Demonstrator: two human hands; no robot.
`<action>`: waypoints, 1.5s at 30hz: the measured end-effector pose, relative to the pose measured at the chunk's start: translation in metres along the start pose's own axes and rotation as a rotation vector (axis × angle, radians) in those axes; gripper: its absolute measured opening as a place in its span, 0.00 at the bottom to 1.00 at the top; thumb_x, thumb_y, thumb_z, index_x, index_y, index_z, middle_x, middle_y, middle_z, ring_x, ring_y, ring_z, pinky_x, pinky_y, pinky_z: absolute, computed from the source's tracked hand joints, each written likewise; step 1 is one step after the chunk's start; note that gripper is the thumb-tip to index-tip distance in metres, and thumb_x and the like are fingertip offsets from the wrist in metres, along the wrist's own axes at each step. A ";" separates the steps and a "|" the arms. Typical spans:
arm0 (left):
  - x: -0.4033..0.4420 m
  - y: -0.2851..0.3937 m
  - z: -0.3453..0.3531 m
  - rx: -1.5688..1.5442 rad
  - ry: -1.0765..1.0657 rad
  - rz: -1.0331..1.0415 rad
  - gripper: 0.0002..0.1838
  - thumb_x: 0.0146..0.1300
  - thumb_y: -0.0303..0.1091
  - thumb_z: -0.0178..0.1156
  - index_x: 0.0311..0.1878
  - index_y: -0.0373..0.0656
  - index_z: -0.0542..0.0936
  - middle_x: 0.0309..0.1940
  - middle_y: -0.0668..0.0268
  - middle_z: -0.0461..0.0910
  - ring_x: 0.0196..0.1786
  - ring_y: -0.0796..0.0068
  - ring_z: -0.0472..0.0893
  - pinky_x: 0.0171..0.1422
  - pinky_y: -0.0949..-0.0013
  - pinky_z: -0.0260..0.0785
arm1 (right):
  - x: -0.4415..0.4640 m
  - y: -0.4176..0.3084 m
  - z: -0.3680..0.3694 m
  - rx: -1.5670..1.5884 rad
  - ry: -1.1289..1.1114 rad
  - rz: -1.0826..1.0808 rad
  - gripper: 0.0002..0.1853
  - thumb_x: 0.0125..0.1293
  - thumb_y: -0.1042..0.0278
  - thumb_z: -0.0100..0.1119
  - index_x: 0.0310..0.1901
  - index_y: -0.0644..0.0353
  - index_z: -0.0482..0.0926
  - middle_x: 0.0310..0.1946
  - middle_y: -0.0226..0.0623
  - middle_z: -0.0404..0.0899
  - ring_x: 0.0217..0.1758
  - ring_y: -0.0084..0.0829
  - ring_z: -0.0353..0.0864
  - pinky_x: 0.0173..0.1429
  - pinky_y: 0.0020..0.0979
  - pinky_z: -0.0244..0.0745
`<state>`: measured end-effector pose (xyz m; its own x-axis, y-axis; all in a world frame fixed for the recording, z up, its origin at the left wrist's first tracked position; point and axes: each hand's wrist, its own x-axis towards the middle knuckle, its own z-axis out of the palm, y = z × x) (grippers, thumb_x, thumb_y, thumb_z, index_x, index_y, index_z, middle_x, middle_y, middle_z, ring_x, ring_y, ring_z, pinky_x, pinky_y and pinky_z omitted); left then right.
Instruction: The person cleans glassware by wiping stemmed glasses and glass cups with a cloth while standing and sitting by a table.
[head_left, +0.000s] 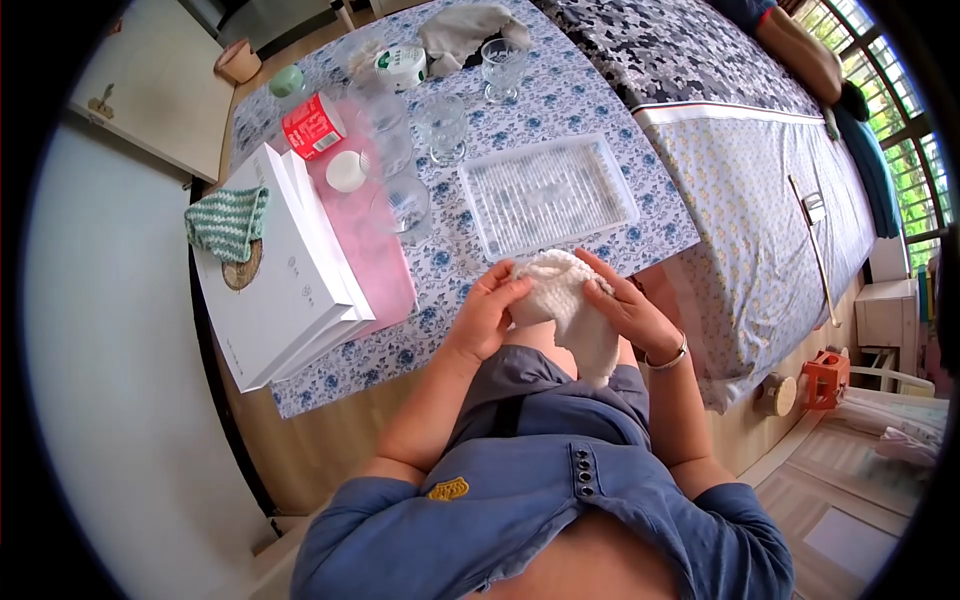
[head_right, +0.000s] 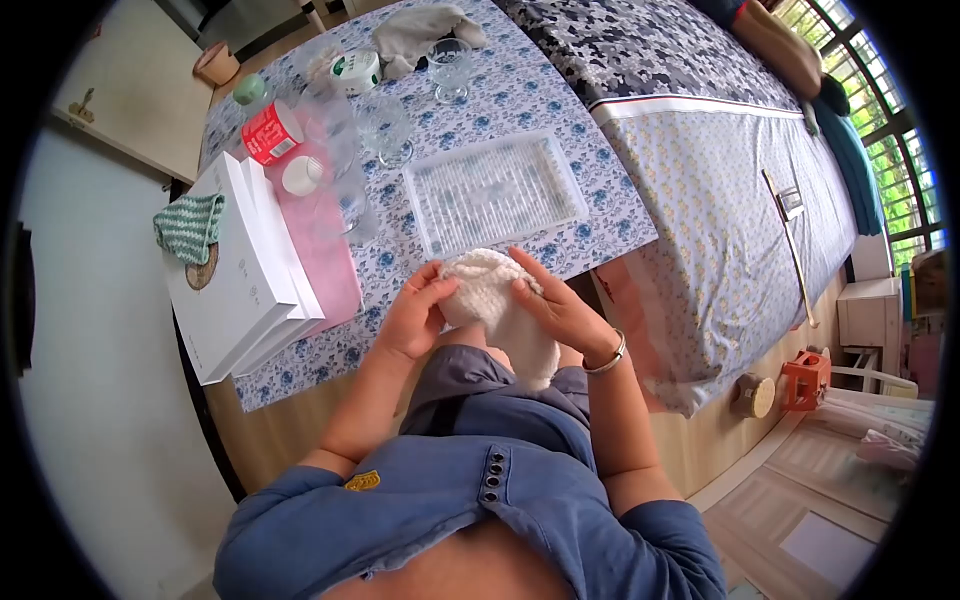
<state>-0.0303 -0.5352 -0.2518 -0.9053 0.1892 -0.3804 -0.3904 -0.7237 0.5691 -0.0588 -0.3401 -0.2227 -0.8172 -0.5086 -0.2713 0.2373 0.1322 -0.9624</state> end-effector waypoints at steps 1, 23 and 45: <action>0.000 0.001 -0.004 -0.001 0.005 0.000 0.09 0.59 0.27 0.52 0.43 0.41 0.72 0.38 0.68 0.76 0.40 0.77 0.76 0.47 0.74 0.69 | 0.000 0.001 0.000 0.002 -0.004 0.002 0.25 0.65 0.62 0.47 0.61 0.62 0.58 0.54 0.36 0.66 0.55 0.22 0.63 0.57 0.24 0.60; -0.011 -0.002 -0.021 0.631 -0.017 0.326 0.13 0.58 0.28 0.56 0.46 0.39 0.68 0.33 0.68 0.75 0.33 0.84 0.72 0.38 0.80 0.65 | -0.023 0.011 0.023 0.312 -0.001 0.024 0.20 0.56 0.62 0.60 0.44 0.68 0.72 0.30 0.32 0.77 0.32 0.21 0.74 0.34 0.23 0.71; 0.057 0.037 -0.088 1.026 0.646 1.086 0.45 0.42 0.41 0.69 0.59 0.33 0.53 0.51 0.49 0.64 0.54 0.55 0.66 0.57 0.60 0.59 | -0.028 0.026 0.038 0.580 0.317 0.109 0.10 0.62 0.63 0.52 0.39 0.61 0.73 0.28 0.30 0.75 0.27 0.15 0.71 0.26 0.17 0.65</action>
<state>-0.0817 -0.6097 -0.3171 -0.6999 -0.5726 0.4269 0.1689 0.4480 0.8779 -0.0096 -0.3547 -0.2393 -0.8661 -0.2322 -0.4427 0.4992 -0.3548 -0.7905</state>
